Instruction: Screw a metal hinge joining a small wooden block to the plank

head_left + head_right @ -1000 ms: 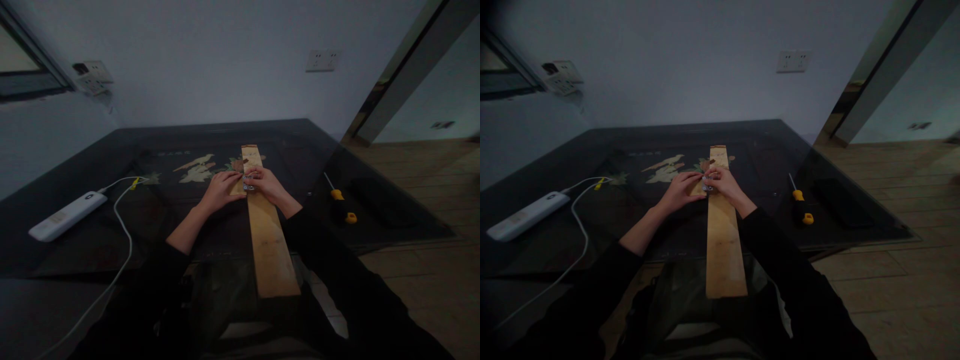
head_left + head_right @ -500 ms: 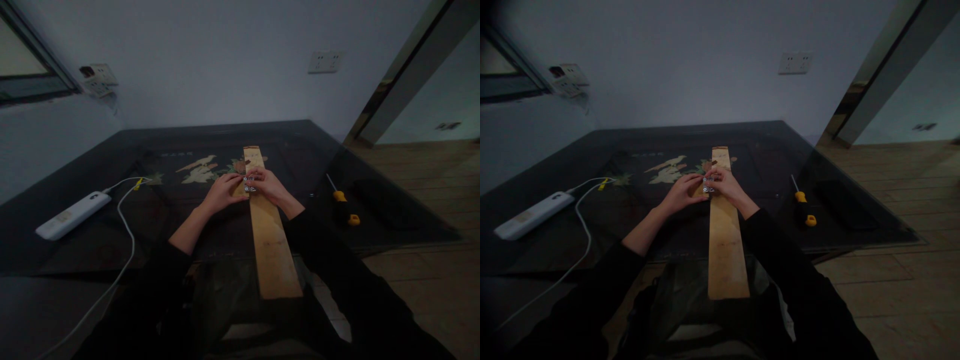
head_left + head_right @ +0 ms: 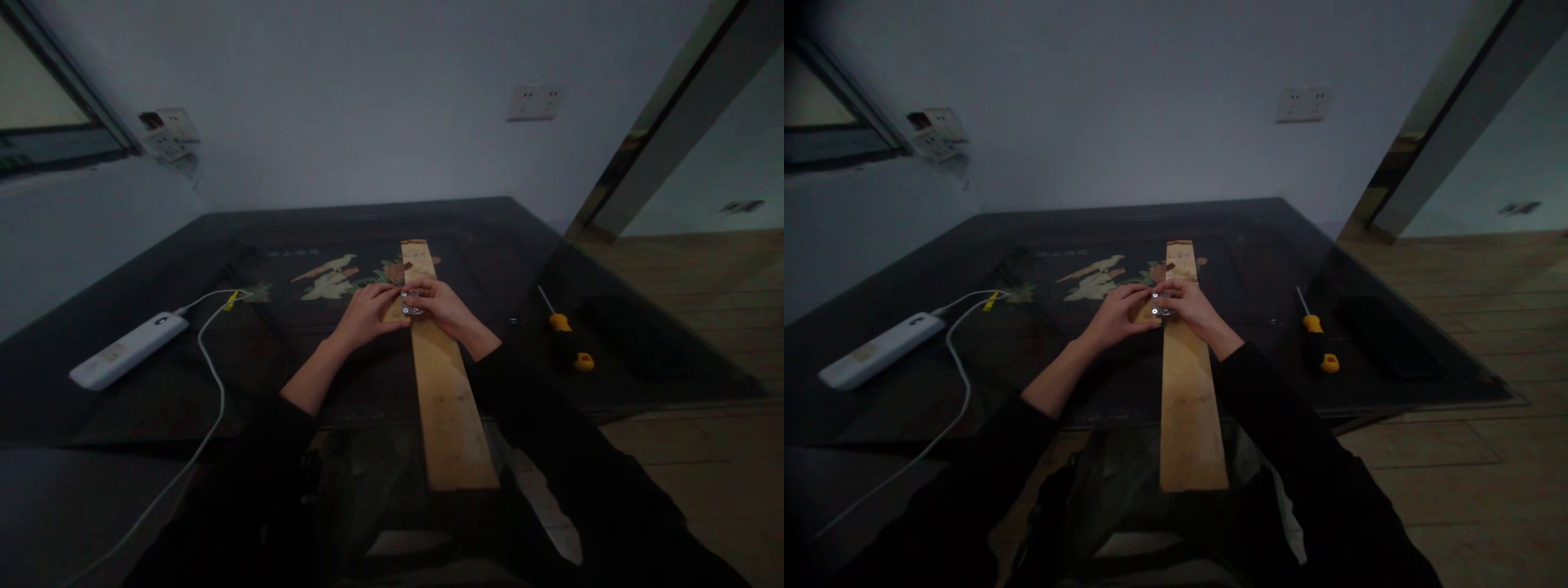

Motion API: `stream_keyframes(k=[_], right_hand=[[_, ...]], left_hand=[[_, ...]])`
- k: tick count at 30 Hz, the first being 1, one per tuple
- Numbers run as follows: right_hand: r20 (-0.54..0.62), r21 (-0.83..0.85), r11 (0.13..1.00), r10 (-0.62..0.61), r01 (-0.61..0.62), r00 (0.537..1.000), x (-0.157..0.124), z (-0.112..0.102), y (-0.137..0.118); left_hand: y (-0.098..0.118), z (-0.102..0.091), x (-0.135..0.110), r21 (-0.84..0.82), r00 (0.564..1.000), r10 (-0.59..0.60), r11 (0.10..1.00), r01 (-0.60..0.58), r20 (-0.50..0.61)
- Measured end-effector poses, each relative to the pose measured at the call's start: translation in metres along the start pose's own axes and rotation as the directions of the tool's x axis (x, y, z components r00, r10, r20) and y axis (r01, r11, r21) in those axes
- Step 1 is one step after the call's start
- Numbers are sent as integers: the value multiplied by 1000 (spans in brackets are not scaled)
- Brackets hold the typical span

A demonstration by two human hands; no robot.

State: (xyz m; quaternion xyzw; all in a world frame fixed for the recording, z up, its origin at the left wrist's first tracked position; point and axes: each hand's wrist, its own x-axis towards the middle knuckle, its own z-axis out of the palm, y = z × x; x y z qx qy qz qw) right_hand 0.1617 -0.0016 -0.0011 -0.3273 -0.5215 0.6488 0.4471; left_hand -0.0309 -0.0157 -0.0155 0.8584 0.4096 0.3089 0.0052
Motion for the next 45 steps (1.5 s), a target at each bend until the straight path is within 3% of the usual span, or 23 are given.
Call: stream_keyframes(k=[9,15,24,36,45], right_hand=[[13,-59,998,5,-4,1000,4,-4,6],[22,-35,999,30,-29,999,4,-4,7],[-11,71,995,67,-66,998,3,-1,5],[-63,64,995,79,-75,995,5,-3,5],[-131,5,1000,-18,19,991,4,0,7]], left_hand=[[0,-1,0,-54,995,-9,998,14,95],[0,-2,1,-32,995,20,999,-17,100],[-2,1,-2,103,998,35,994,-40,44],[2,-1,0,134,999,31,991,-27,-25],[6,-4,0,140,998,57,989,-52,-32]])
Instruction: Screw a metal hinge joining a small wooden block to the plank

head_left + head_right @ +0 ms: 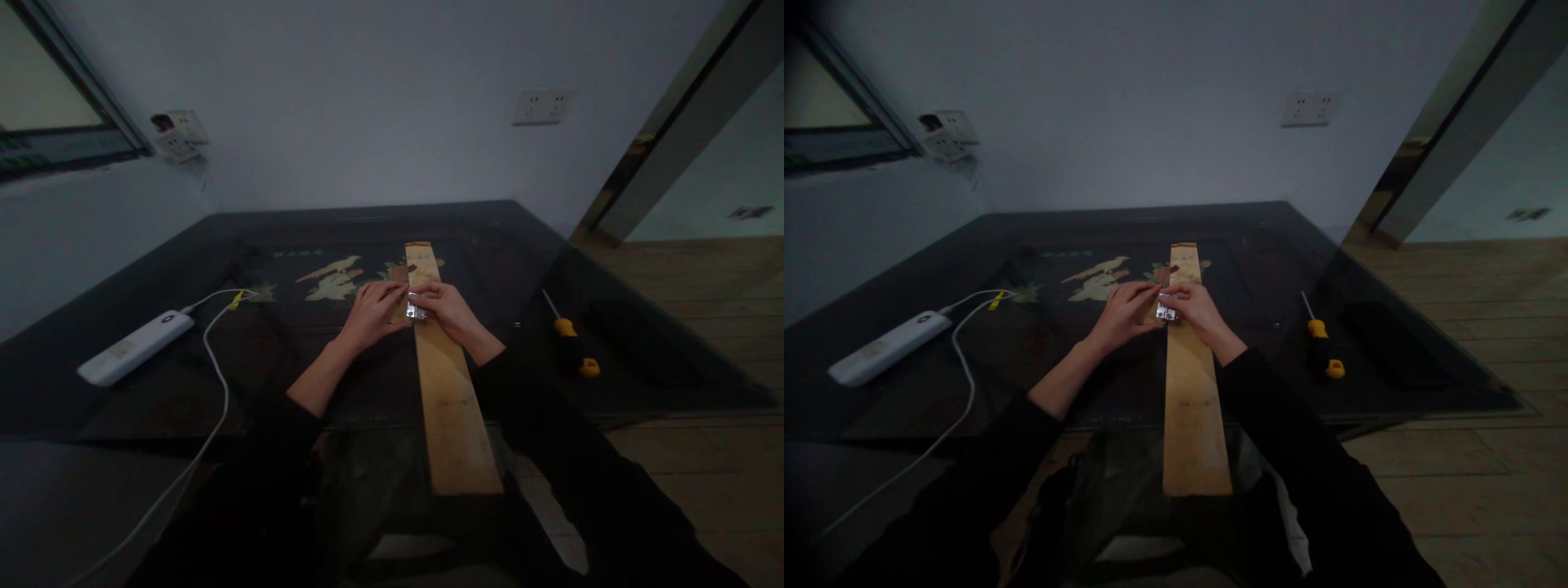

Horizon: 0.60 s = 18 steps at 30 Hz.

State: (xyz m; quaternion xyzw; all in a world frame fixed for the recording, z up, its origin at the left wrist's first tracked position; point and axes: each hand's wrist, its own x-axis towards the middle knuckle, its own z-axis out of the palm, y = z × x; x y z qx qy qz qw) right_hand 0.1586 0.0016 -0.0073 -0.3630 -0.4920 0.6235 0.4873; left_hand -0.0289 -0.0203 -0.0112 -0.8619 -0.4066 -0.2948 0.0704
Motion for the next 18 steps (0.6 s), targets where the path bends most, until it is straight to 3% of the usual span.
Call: stream_keyframes(k=[18], right_hand=[[10,-15,1000,25,-24,1000,3,-4,4]], left_hand=[[3,2,3,-112,992,-86,989,95,89]])
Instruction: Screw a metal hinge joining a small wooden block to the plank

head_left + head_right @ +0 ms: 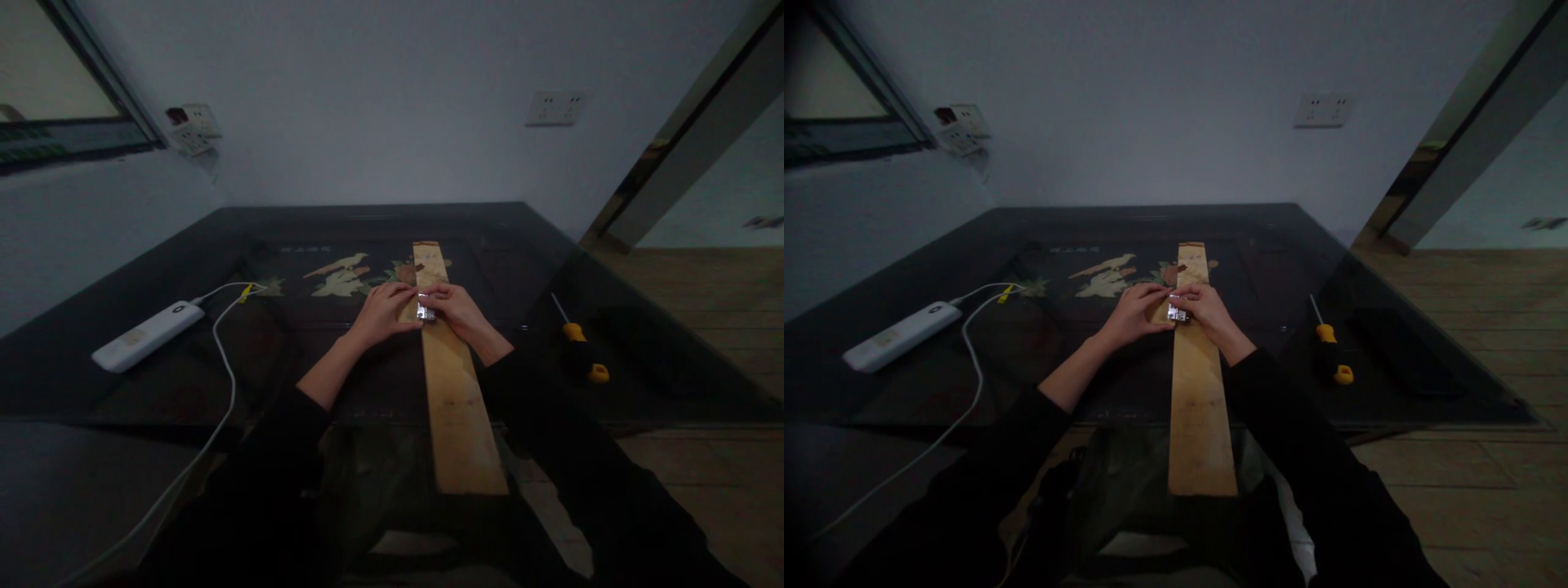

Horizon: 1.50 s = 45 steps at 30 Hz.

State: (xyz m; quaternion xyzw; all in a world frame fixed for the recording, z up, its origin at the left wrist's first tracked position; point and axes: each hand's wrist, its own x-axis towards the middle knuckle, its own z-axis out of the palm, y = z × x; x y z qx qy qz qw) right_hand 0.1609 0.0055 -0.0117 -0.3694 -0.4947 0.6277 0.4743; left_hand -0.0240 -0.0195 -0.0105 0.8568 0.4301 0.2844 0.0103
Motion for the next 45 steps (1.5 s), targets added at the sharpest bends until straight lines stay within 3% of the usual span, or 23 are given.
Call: stream_keyframes(k=[7,14,22,29,45], right_hand=[[-27,41,999,15,-14,1000,4,-2,4],[7,15,999,45,-45,999,4,-3,2],[54,-72,994,89,-85,995,4,-7,-2],[-39,-58,998,6,-8,999,4,-1,2],[-30,-40,998,53,-54,998,4,-5,-1]], left_hand=[[2,0,0,59,1000,4,998,-3,-20],[-1,0,0,15,999,-16,1000,16,27],[-8,-7,0,20,994,75,997,-77,82],[-2,-6,-2,101,999,42,994,-45,28],[-3,1,-3,77,998,62,995,-64,22]])
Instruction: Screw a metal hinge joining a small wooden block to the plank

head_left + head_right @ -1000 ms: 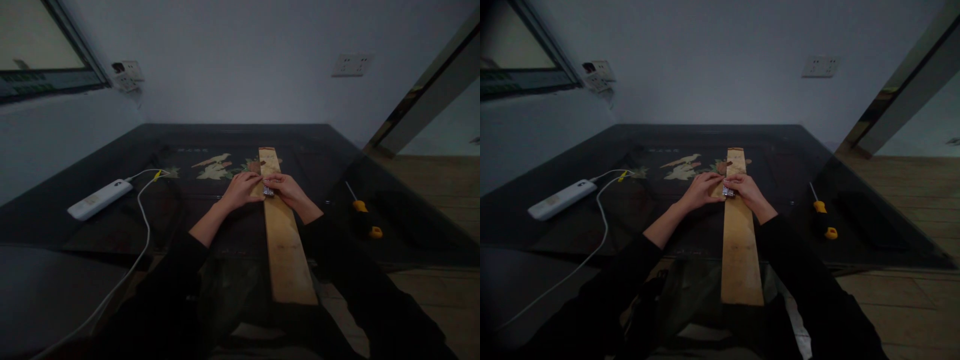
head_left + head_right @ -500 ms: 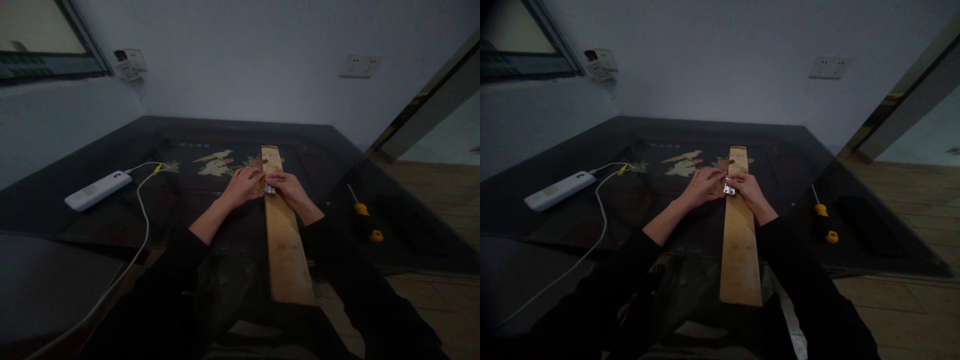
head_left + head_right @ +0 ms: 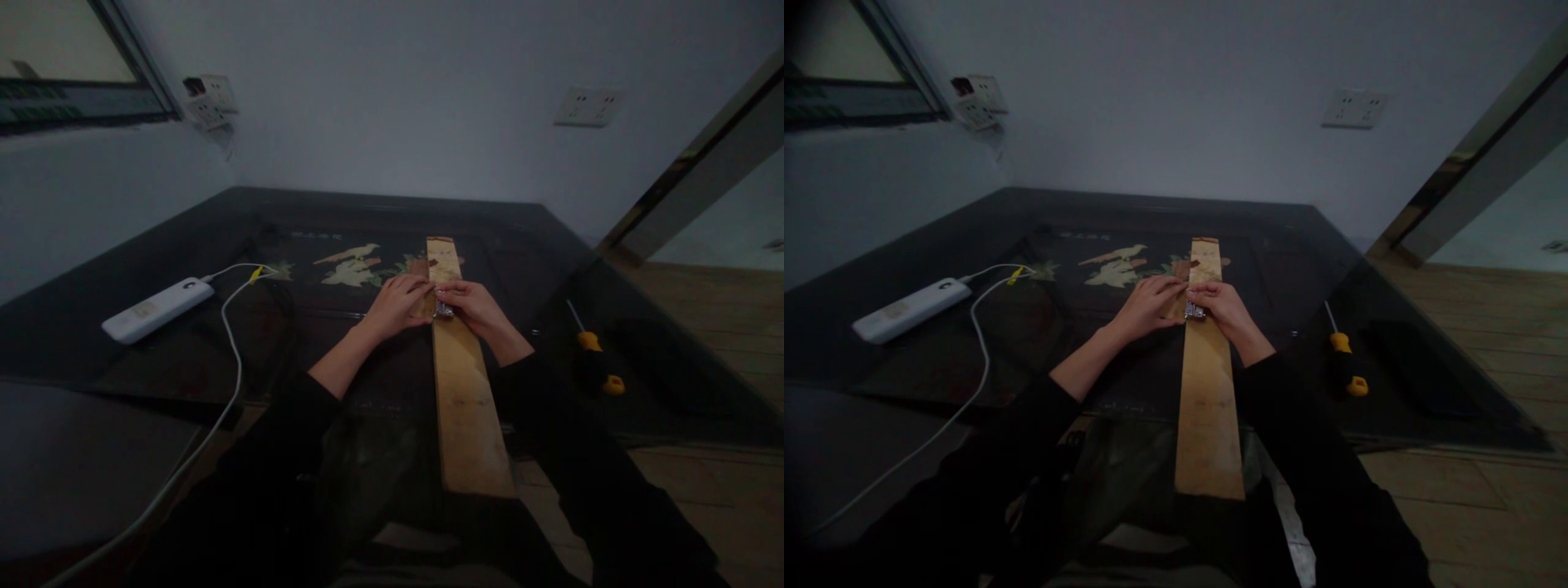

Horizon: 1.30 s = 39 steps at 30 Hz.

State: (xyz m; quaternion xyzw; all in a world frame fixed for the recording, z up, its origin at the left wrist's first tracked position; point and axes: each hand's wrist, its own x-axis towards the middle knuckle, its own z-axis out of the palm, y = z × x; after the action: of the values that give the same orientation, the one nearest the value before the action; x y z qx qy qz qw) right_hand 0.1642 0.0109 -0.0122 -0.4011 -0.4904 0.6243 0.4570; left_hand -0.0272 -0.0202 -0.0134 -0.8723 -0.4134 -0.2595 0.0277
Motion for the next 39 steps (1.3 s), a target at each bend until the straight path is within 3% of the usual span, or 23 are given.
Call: stream_keyframes(k=[13,19,24,30,39], right_hand=[[27,-3,1000,27,-27,999,0,0,0],[132,-123,991,73,-57,989,-3,-7,-10],[237,-315,948,24,54,971,-7,-15,-27],[129,-342,930,-91,130,987,-7,-10,-29],[240,-421,899,-20,122,971,-11,-16,-36]], left_hand=[[-2,2,0,14,1000,-6,1000,6,18],[-8,-4,1,-56,995,70,996,-66,70],[-3,-12,3,-94,988,133,988,-125,77],[4,-13,4,-32,997,63,998,-62,33],[6,-12,5,-94,996,44,995,-36,82]])
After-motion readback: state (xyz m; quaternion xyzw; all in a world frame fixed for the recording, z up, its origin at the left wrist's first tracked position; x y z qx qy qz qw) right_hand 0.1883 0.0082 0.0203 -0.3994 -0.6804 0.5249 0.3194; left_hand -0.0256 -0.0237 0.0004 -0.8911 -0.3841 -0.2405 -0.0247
